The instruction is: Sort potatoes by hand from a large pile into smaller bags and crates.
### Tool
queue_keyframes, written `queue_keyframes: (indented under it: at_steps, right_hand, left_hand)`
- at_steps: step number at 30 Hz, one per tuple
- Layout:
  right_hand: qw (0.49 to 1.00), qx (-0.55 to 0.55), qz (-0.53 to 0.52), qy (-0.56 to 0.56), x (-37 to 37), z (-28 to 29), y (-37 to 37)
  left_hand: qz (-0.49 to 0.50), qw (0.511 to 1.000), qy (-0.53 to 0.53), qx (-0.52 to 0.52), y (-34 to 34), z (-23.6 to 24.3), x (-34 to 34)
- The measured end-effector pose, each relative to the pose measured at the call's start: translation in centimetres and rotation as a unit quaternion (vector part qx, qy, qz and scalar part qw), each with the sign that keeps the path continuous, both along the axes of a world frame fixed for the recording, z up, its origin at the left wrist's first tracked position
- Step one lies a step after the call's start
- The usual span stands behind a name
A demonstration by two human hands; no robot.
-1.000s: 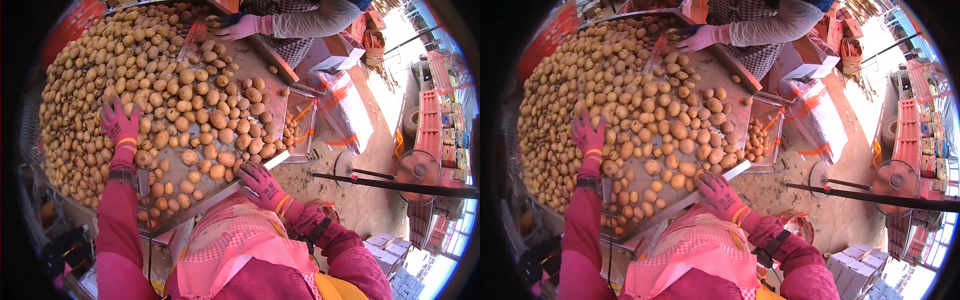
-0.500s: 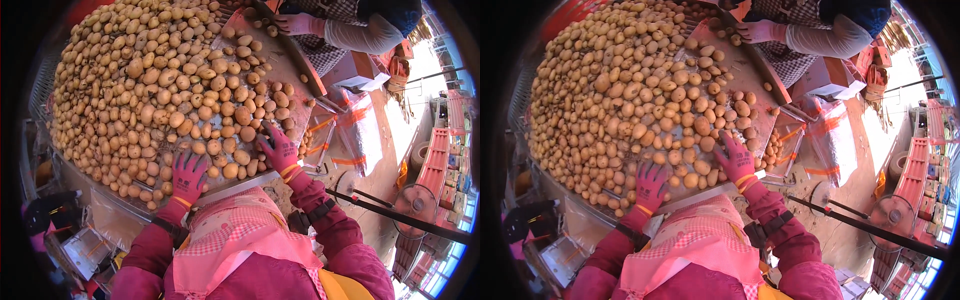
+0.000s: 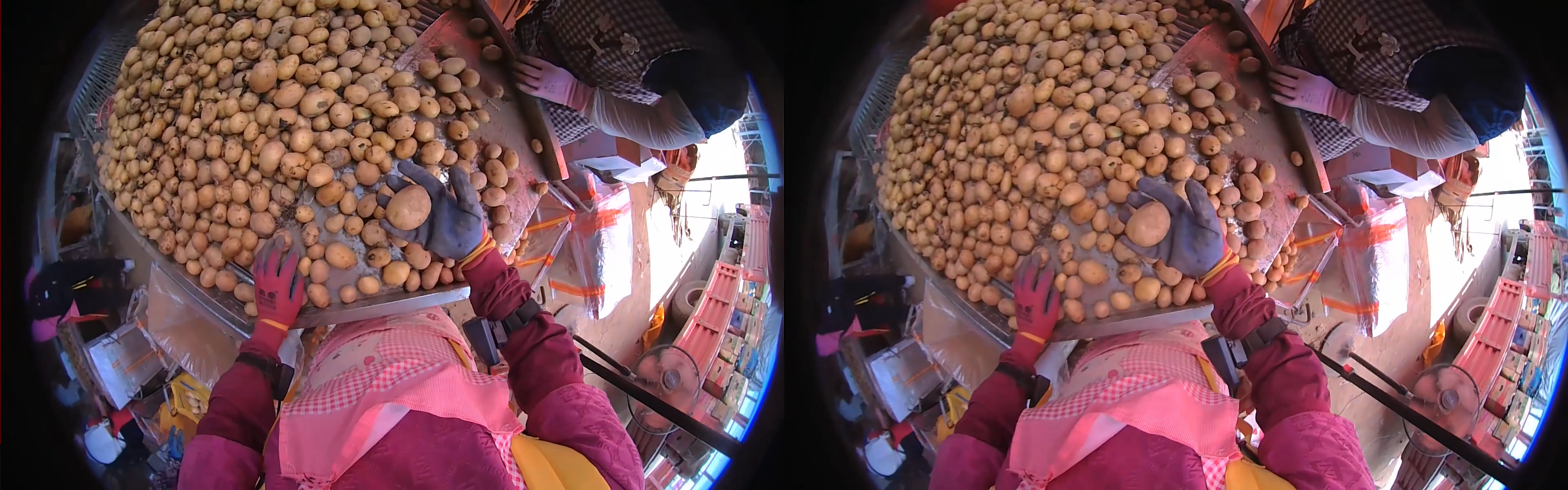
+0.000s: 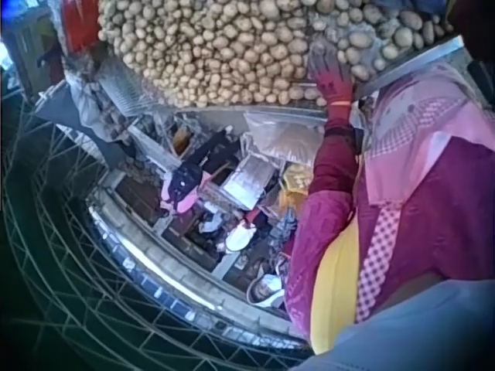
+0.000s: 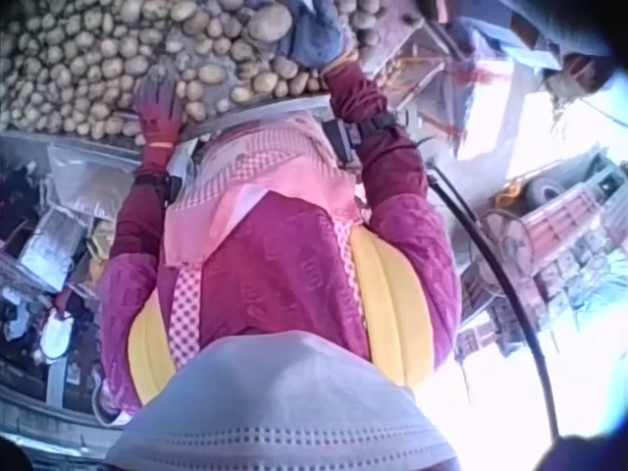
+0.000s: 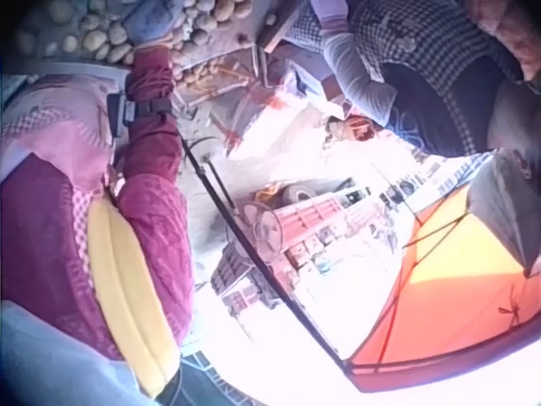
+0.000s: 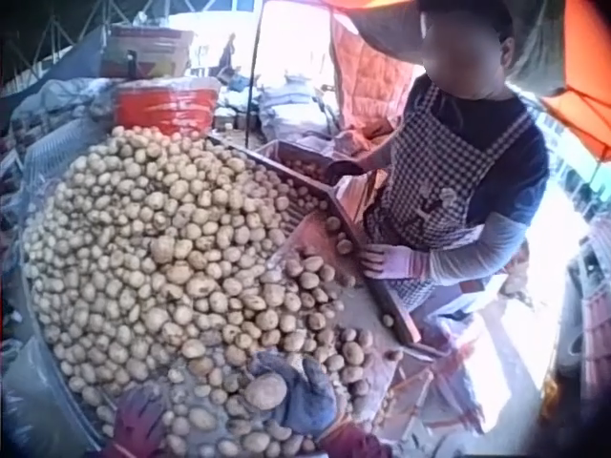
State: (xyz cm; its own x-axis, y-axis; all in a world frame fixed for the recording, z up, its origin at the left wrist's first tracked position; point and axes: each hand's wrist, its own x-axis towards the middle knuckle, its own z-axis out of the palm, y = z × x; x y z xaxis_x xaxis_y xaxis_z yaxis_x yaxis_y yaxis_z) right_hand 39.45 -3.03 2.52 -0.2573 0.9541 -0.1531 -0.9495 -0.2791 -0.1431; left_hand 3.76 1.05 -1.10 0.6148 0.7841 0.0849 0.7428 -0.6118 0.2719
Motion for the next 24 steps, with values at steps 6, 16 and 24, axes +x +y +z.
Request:
queue_keyframes:
  at_steps: [6,16,24]
  right_hand:
    - [0.999,0.002,0.03,0.01,-0.5,0.3,2.3]
    - [0.995,-0.038,0.08,-0.051,-2.5,-3.6,2.5]
    - [0.992,-0.073,0.074,-0.065,-5.4,0.0,1.2]
  left_hand:
    - [0.006,1.0,-0.008,-0.012,-0.1,0.2,-0.2]
    - [0.014,0.999,-0.027,-0.021,-0.2,0.4,-0.4]
    - [0.081,0.961,-0.244,-0.102,-1.8,1.4,1.1]
